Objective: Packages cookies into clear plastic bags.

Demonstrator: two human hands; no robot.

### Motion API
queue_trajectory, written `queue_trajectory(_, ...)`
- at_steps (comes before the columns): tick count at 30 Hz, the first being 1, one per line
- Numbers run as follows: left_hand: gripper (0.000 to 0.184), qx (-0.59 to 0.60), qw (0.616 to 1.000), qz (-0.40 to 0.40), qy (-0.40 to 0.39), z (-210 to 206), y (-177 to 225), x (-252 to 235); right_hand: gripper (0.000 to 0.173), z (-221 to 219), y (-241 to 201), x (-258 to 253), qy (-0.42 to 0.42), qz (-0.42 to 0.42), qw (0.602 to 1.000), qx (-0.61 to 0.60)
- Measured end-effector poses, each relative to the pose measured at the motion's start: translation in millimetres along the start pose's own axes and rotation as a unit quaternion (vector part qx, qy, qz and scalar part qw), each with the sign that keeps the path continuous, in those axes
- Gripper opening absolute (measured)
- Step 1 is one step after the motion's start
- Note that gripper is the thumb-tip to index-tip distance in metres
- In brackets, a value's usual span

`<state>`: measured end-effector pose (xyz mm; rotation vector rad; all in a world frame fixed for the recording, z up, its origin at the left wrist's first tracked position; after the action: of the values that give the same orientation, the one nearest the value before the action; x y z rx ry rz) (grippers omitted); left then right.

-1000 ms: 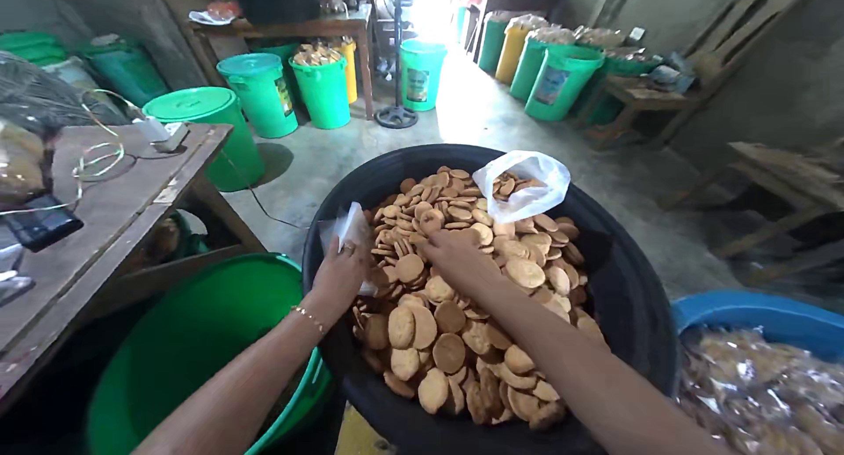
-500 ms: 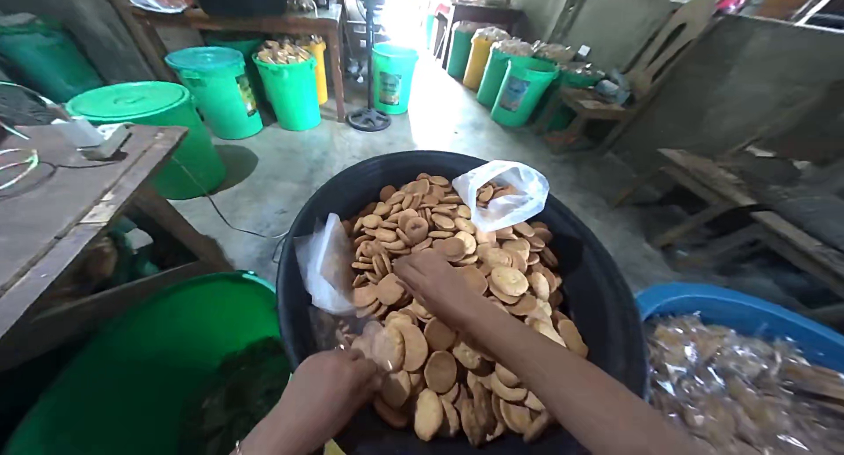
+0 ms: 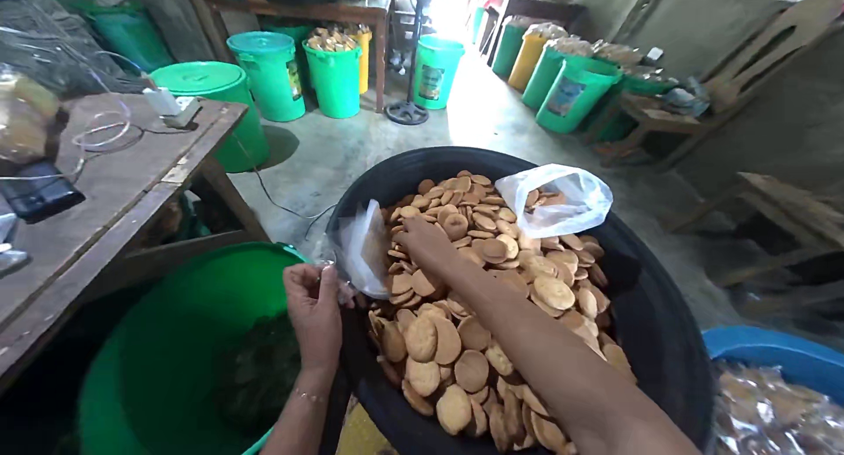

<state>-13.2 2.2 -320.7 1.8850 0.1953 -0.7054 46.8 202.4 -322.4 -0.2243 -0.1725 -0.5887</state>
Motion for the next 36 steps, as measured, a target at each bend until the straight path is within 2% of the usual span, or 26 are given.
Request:
queue_trajectory(3, 0.027, 0.017, 0.999, 0.028, -0.008, 0.6, -6.0, -2.1, 0.034, -13.3, 2.4, -29.7, -0.08, -0.039, 0.995, 0.042)
queue_trajectory(4, 0.026, 0.019, 0.999, 0.029, -0.015, 0.4, -7.3, -2.8, 0.034, -14.1, 1.1, -33.2, -0.087, -0.044, 0.994, 0.053)
queue_trajectory(7, 0.017, 0.023, 0.999, 0.014, -0.029, 0.0, -9.8, -1.1, 0.032, -16.2, 2.2, -38.3, -0.043, -0.029, 0.996, 0.068)
queue_trajectory(9, 0.015, 0.037, 0.999, 0.014, -0.015, 1.1, -10.3, -1.6, 0.032, -9.1, 11.4, -39.3, -0.002, -0.035, 0.999, 0.009)
queue_trajectory(11, 0.014, 0.052, 0.999, 0.013, 0.005, 3.7, -10.7, -1.5, 0.031, 5.2, 30.2, -33.7, 0.031, -0.076, 0.982, -0.169)
queue_trajectory(12, 0.013, 0.057, 0.998, 0.012, 0.012, 4.9, -11.0, -1.4, 0.029, 11.2, 41.0, -29.5, 0.037, -0.097, 0.946, -0.306)
queue_trajectory(13, 0.013, 0.06, 0.998, 0.012, 0.017, 5.8, -11.4, -0.9, 0.027, 13.8, 50.1, -25.2, 0.032, -0.117, 0.882, -0.455)
queue_trajectory(14, 0.013, 0.064, 0.998, 0.013, 0.02, 6.7, -12.0, 0.0, 0.026, 13.2, 54.8, -20.9, 0.017, -0.131, 0.798, -0.587)
queue_trajectory(15, 0.016, 0.07, 0.997, 0.015, 0.023, 7.4, -12.9, 0.7, 0.026, 12.3, 53.9, -16.5, -0.012, -0.135, 0.725, -0.675)
queue_trajectory(16, 0.018, 0.074, 0.997, 0.016, 0.024, 8.0, -13.8, 0.9, 0.029, 12.4, 48.9, -13.1, -0.041, -0.131, 0.689, -0.712)
queue_trajectory(17, 0.021, 0.079, 0.996, 0.016, 0.026, 8.5, -14.4, 0.8, 0.03, 13.5, 40.8, -10.6, -0.056, -0.118, 0.708, -0.694)
queue_trajectory(18, 0.022, 0.084, 0.996, 0.017, 0.029, 8.8, -14.7, 0.8, 0.029, 14.9, 30.4, -8.4, -0.058, -0.082, 0.784, -0.613)
queue_trajectory(19, 0.023, 0.089, 0.995, 0.016, 0.033, 9.2, -14.9, 1.1, 0.025, 15.2, 18.0, -5.4, -0.047, -0.044, 0.877, -0.476)
queue_trajectory(20, 0.025, 0.091, 0.995, 0.019, 0.035, 9.1, -14.9, 1.2, 0.023, 11.1, 4.2, -2.1, -0.053, -0.009, 0.95, -0.308)
queue_trajectory(21, 0.027, 0.092, 0.995, 0.023, 0.034, 9.1, -14.7, 1.2, 0.026, -1.0, -8.5, 0.3, -0.061, 0.02, 0.987, -0.15)
queue_trajectory(22, 0.03, 0.091, 0.995, 0.027, 0.031, 9.2, -14.6, 1.3, 0.029, -14.7, -17.6, 5.1, -0.079, 0.028, 0.996, -0.024)
queue_trajectory(23, 0.033, 0.088, 0.995, 0.03, 0.027, 9.2, -14.7, 1.3, 0.03, -24.7, -22.4, 8.9, -0.079, 0.029, 0.995, 0.047)
queue_trajectory(24, 0.035, 0.085, 0.996, 0.032, 0.022, 9.3, -14.7, 1.1, 0.029, -27.9, -22.4, 11.5, -0.063, 0.027, 0.996, 0.063)
queue_trajectory(26, 0.038, 0.083, 0.996, 0.033, 0.02, 9.2, -15.4, 0.4, 0.03, -13.0, -8.8, 20.1, -0.004, 0.013, 0.999, -0.034)
queue_trajectory(28, 0.04, 0.082, 0.996, 0.034, 0.022, 9.4, -15.5, 1.0, 0.027, 9.7, 20.1, 42.1, 0.025, -0.028, 0.97, -0.241)
queue_trajectory(29, 0.04, 0.085, 0.996, 0.034, 0.021, 9.1, -15.4, 1.2, 0.027, 15.6, 40.0, 57.9, 0.01, -0.066, 0.929, -0.364)
queue_trajectory(31, 0.04, 0.087, 0.995, 0.038, 0.016, 8.2, -14.7, 1.1, 0.035, 12.0, 83.2, 89.2, -0.027, -0.131, 0.79, -0.598)
queue_trajectory(32, 0.039, 0.087, 0.995, 0.043, 0.017, 7.8, -14.6, 1.1, 0.04, 10.1, 101.6, 104.8, -0.047, -0.152, 0.725, -0.671)
queue_trajectory(33, 0.038, 0.088, 0.995, 0.043, 0.019, 7.4, -14.5, 0.8, 0.042, 11.6, 119.1, 118.7, -0.044, -0.17, 0.681, -0.711)
queue_trajectory(34, 0.038, 0.091, 0.995, 0.04, 0.017, 7.0, -14.4, 0.3, 0.04, 17.9, 137.0, 129.3, -0.018, -0.181, 0.669, -0.72)
queue_trajectory(36, 0.037, 0.09, 0.995, 0.035, 0.008, 5.5, -14.7, -0.1, 0.026, 47.8, 171.3, 140.0, 0.09, -0.2, 0.728, -0.649)
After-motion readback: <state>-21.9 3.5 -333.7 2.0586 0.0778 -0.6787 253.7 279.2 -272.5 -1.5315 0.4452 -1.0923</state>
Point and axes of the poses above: each hand's wrist, its own x-axis away from the middle knuckle, its own z-axis out of the back of the hand, y = z × x, the point moved 6 cm from there along -x, towards the middle knuckle, and after that the axes turned 15 degrees about -z, right-handed, at the moved point
